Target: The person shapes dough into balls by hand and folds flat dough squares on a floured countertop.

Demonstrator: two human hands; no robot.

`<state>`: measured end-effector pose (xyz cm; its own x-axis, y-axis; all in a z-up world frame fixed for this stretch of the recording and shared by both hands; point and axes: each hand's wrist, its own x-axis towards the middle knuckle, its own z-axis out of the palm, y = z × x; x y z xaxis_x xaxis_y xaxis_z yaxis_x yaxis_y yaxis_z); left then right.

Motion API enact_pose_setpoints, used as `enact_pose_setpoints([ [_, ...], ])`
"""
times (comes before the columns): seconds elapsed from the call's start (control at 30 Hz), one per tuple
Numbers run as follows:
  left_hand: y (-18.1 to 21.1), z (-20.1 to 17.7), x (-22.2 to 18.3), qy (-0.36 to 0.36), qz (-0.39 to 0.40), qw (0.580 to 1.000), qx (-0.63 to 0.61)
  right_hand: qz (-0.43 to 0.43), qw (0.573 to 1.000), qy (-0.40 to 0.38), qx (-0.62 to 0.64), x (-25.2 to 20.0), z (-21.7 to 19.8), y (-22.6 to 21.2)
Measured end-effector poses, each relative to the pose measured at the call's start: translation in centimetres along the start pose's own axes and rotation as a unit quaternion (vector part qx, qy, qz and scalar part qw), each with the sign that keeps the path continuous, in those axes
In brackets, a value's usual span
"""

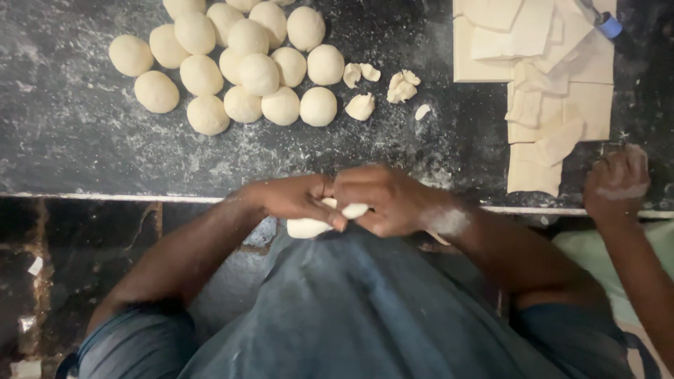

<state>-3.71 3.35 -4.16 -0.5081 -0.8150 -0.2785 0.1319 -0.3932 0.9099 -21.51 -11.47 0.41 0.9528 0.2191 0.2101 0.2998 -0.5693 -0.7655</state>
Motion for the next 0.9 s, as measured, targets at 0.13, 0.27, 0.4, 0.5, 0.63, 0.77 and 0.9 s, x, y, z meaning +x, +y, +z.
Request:
enact_pose_setpoints([
  [0.13, -0.7, -0.4, -1.3, 0.002, 0.045, 0.995, 0.094, -0.069, 0.997, 0.038, -0.006, -1.5, -0.9, -1.8],
  [0.27, -2.6, -1.6, -1.7, 0.221, 0.116, 0.965, -0.078, -0.048, 0.984, 0.173, 0.017, -3.1, -2.6, -1.5],
  [0.4, -1.7, -1.6, -0.9, 0.329, 0.355, 0.803, -0.347, 0.03, 0.947, 0.29, -0.137, -2.4, -4.0, 3.3],
  [0.5, -0.6, -1.7, 2.3, 0.446, 0.332, 0.781, -0.284, 0.109, 0.917, 0.348, -0.16, -0.3, -2.4, 6.7],
  [0.63, 0.9, -2.4, 6.0, 0.535, 0.41, 0.686, -0.274, 0.203, 0.887, 0.381, 0.168, 0.5, 1.9, 4.4],
  [0.77, 0.9, 0.0, 9.4, 0.528, 0.329, 0.759, -0.194, 0.168, 0.776, 0.479, 0.374, 2.9, 4.6, 4.0],
  [0.9, 0.4, 0.1, 11.3, 0.527, 0.409, 0.74, -0.081, 0.215, 0.8, 0.524, 0.199, 3.7, 2.7, 6.9],
])
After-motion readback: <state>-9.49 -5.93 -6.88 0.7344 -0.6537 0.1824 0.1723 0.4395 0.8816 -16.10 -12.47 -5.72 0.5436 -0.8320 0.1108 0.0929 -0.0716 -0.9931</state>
